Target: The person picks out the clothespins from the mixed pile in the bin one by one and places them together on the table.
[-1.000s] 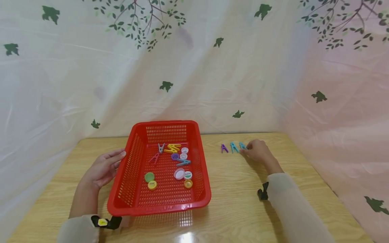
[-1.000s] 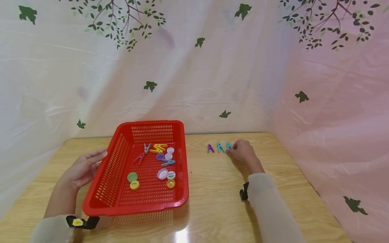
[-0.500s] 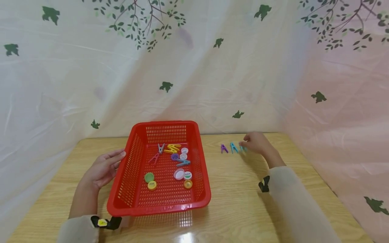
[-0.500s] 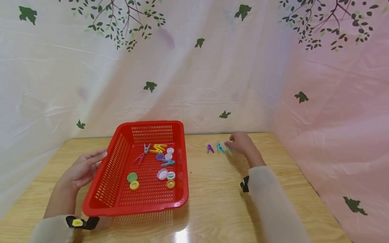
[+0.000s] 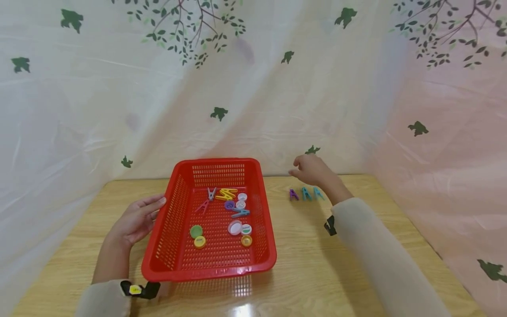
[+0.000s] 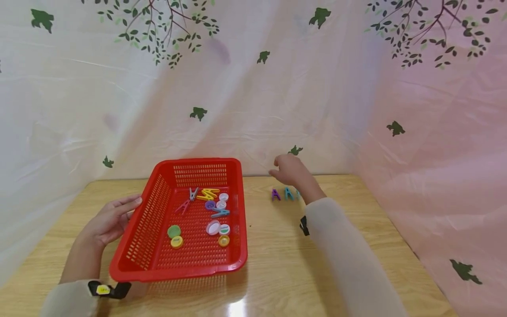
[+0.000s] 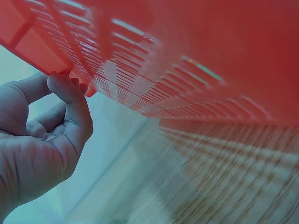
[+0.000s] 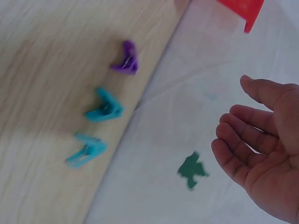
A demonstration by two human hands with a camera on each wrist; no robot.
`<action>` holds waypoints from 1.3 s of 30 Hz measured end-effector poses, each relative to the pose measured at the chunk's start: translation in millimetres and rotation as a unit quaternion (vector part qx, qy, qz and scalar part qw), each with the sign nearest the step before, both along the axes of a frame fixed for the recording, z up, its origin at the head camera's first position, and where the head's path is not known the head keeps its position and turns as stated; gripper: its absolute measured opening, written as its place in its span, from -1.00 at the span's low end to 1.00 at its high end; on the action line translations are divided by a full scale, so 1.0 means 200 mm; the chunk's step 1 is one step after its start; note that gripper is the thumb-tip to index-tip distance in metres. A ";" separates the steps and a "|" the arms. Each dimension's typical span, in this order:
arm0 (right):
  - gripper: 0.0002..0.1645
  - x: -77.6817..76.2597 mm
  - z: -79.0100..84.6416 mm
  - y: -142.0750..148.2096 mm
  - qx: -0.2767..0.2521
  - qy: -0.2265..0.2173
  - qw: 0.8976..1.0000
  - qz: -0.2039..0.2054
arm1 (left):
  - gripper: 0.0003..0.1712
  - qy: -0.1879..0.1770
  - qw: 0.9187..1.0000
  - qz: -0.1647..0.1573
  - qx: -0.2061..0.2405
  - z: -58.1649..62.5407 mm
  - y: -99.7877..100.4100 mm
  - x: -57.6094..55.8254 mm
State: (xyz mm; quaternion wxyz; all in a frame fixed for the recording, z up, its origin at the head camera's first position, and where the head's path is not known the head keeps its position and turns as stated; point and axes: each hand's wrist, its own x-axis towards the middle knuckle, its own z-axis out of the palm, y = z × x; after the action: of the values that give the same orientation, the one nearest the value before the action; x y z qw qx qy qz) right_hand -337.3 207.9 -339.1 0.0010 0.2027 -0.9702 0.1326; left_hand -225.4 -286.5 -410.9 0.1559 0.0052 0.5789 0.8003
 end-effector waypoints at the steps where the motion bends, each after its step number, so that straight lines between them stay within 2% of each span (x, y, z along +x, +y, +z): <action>1: -0.45 0.00 0.01 -0.04 0.002 0.004 1.000 0.006 | -0.71 0.000 1.000 0.000 0.000 0.00 0.00 0.00; 6: -0.50 0.00 0.06 -0.22 0.002 0.021 1.000 0.023 | -0.72 0.000 1.000 0.003 0.001 0.00 0.00 0.00; 11: -0.55 0.02 0.09 -0.40 -0.011 0.019 1.000 0.013 | -0.72 -0.006 1.000 0.007 -0.006 0.00 0.00 0.00; 14: -0.56 0.03 0.10 -0.48 -0.017 0.021 0.999 0.023 | -0.71 -0.005 1.000 0.006 -0.006 0.00 0.01 -0.01; 21: -0.51 -0.03 0.03 -0.63 -0.009 0.015 0.996 0.086 | -0.73 -0.002 1.000 0.005 0.000 0.00 0.01 -0.01; 26: -0.49 -0.06 -0.02 -0.68 0.020 0.007 0.993 0.119 | -0.73 -0.003 1.000 0.006 0.003 -0.01 0.01 -0.01; 30: -0.49 -0.08 -0.06 -0.69 0.039 0.001 0.991 0.127 | -0.72 0.000 1.000 -0.003 0.003 -0.02 0.03 -0.02; 34: -0.46 -0.08 -0.09 -0.70 0.035 -0.011 0.993 0.115 | -0.73 0.008 1.000 -0.005 -0.006 -0.02 0.04 -0.03; 39: -0.47 -0.09 -0.12 -0.75 0.020 -0.041 0.993 0.110 | -0.75 0.014 1.000 0.004 -0.006 -0.02 0.01 -0.02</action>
State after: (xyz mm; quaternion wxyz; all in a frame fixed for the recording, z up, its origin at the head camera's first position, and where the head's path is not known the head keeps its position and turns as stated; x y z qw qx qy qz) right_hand -355.7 58.1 -363.3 -0.0573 0.3024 -0.9437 0.1209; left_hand -229.0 -284.8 -415.4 0.1446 0.0128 0.5861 0.7971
